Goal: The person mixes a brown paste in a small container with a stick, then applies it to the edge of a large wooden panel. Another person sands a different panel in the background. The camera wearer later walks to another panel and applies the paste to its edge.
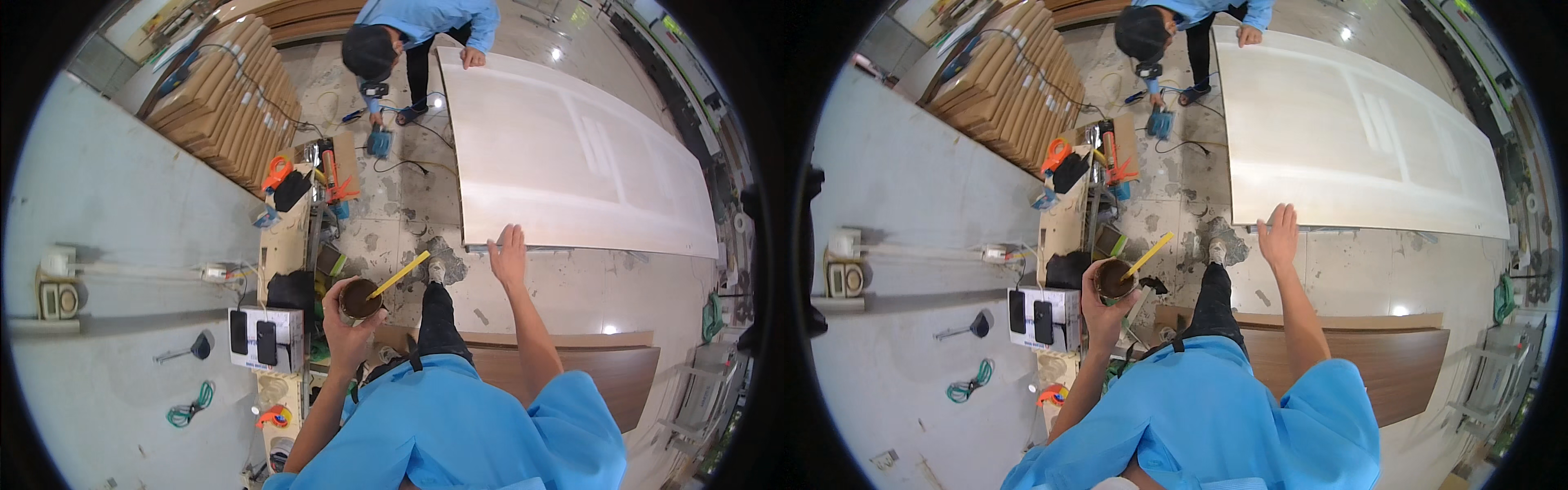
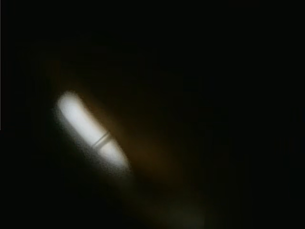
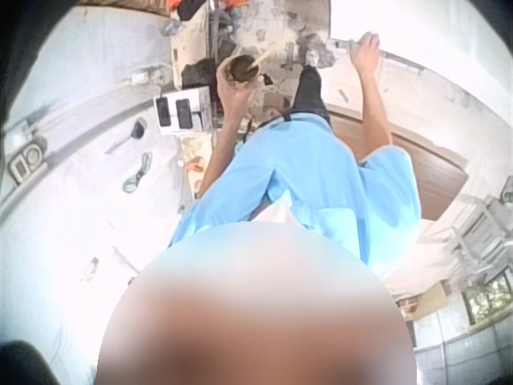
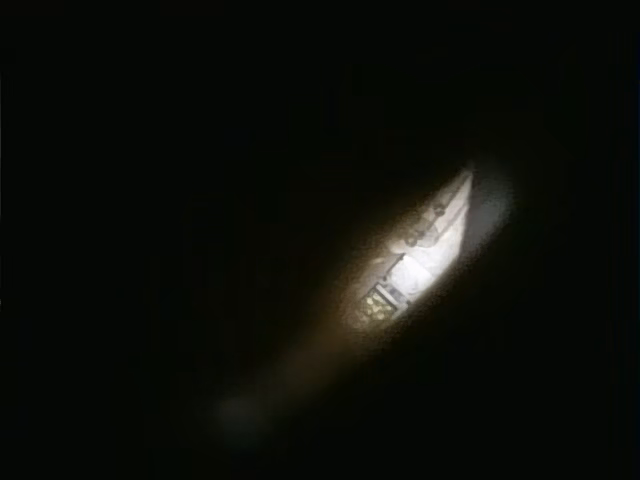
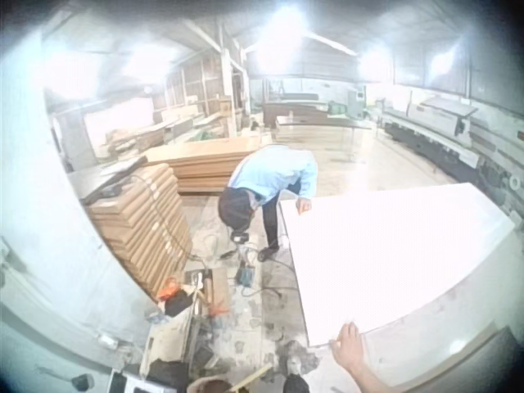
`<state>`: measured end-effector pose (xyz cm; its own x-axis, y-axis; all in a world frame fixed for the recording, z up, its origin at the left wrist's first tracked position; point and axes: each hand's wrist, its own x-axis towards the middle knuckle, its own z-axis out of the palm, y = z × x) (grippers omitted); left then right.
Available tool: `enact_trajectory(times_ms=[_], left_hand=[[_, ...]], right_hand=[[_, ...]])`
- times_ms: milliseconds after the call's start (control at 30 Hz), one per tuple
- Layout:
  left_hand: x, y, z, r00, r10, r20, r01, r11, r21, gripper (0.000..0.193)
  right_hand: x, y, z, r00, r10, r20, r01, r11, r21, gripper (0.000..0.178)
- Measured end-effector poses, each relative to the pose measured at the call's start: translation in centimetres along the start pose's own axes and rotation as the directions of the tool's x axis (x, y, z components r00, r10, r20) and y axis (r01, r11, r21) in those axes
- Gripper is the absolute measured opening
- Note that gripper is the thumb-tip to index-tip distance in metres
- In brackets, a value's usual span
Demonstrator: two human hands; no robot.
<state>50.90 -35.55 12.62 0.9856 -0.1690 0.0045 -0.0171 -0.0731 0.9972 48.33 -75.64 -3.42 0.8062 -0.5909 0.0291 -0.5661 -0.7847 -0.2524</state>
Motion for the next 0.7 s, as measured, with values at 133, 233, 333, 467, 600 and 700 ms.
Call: enact_trajectory(times_ms=[133, 233, 333, 467, 600, 700], left_hand=[[-4.6, -0.6, -5.1, 0.998, -0.003, -0.059, 0.008, 0.997, 0.078, 0.077], [-6.3, -1.2, -7.4, 0.996, -0.032, -0.082, 0.035, 0.999, 0.029, 0.075], [-6.9, -1.5, -8.7, 0.994, -0.031, -0.109, 0.025, 0.998, -0.05, 0.075], [-7.1, -0.8, -9.0, 0.989, 0.001, -0.147, 0.004, 1.0, 0.031, 0.072], [-6.8, 0.5, -8.1, 0.984, -0.035, -0.174, 0.044, 0.998, 0.046, 0.071], [-5.3, 0.9, -6.8, 0.993, -0.048, -0.11, 0.063, 0.988, 0.139, 0.078]], right_hand=[[-7.2, -4.1, -0.4, 0.963, -0.017, 0.27, -0.065, 0.955, 0.291, 0.079], [-10.7, -6.3, -0.3, 0.948, -0.031, 0.318, -0.106, 0.909, 0.403, 0.078], [-10.4, -6.3, -0.2, 0.966, -0.104, 0.237, -0.013, 0.895, 0.445, 0.077], [-2.4, -1.8, -0.6, 0.993, -0.061, -0.098, 0.087, 0.951, 0.297, 0.076], [4.5, 1.0, 0.0, 0.98, 0.143, -0.137, -0.133, 0.988, 0.082, 0.081], [7.2, -2.6, 2.0, 0.945, 0.28, -0.168, -0.291, 0.955, -0.049, 0.085]])
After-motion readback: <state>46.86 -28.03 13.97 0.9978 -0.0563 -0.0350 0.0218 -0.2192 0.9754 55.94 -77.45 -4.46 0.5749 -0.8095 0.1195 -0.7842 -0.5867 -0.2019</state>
